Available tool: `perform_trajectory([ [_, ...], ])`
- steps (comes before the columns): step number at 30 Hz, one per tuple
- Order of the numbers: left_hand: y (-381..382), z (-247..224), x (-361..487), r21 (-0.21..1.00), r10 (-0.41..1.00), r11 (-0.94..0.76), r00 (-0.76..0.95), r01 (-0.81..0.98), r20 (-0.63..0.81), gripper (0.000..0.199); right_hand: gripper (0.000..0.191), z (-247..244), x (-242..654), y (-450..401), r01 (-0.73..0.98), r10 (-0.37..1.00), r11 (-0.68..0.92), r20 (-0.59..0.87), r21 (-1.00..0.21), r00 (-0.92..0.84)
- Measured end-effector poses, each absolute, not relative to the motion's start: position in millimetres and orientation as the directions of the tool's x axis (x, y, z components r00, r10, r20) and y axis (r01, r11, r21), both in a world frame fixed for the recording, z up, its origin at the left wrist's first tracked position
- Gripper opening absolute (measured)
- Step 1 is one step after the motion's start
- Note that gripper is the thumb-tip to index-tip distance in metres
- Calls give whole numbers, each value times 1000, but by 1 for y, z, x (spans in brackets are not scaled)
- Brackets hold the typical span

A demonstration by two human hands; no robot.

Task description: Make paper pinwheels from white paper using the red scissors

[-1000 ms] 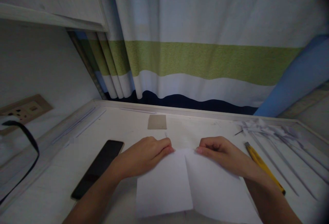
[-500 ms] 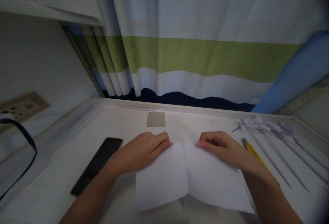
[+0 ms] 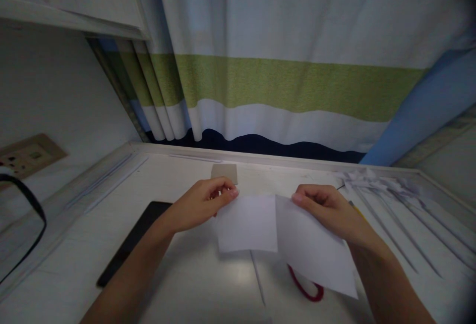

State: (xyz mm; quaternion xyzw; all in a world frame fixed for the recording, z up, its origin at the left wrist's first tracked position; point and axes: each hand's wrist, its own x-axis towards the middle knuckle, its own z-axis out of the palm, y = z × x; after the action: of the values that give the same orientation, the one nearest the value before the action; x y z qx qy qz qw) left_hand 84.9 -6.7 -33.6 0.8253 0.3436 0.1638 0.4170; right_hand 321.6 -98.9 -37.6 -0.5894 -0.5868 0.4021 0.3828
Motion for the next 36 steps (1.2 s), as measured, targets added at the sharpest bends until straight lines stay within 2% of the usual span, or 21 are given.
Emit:
perform_trajectory([
  [6,2,-37,85,920,680,-254,732,299,-50,28,36,-40,323,-100,316,987,-8,42,-949,153],
  [9,1,-37,83,974,710,-142,704,174,-22,29,35,-43,323,-96,246,966,12,75,-969,247],
  [11,0,-37,83,985,733,-76,679,152,-49,31,35,-44,323,-94,203,958,3,61,-979,280],
  [15,-2,-39,88,983,783,-27,615,182,-92,37,34,-44,325,-92,182,952,-9,48,-983,303],
  [19,-1,-41,91,990,862,27,499,136,-92,35,34,-46,324,-91,157,965,-21,21,-987,261],
  [21,-1,-40,90,991,900,22,429,133,-78,31,31,-48,324,-89,130,976,-34,-5,-991,219],
  [26,-2,-37,86,976,976,-117,202,186,79,28,23,-53,330,-81,22,981,-16,-11,-1000,192],
  [30,0,-35,84,964,979,-146,176,223,107,31,22,-56,334,-76,-72,973,40,23,-997,228],
  [36,-1,-42,91,974,981,-145,157,176,117,32,19,-60,325,-73,-140,939,118,65,-983,337],
])
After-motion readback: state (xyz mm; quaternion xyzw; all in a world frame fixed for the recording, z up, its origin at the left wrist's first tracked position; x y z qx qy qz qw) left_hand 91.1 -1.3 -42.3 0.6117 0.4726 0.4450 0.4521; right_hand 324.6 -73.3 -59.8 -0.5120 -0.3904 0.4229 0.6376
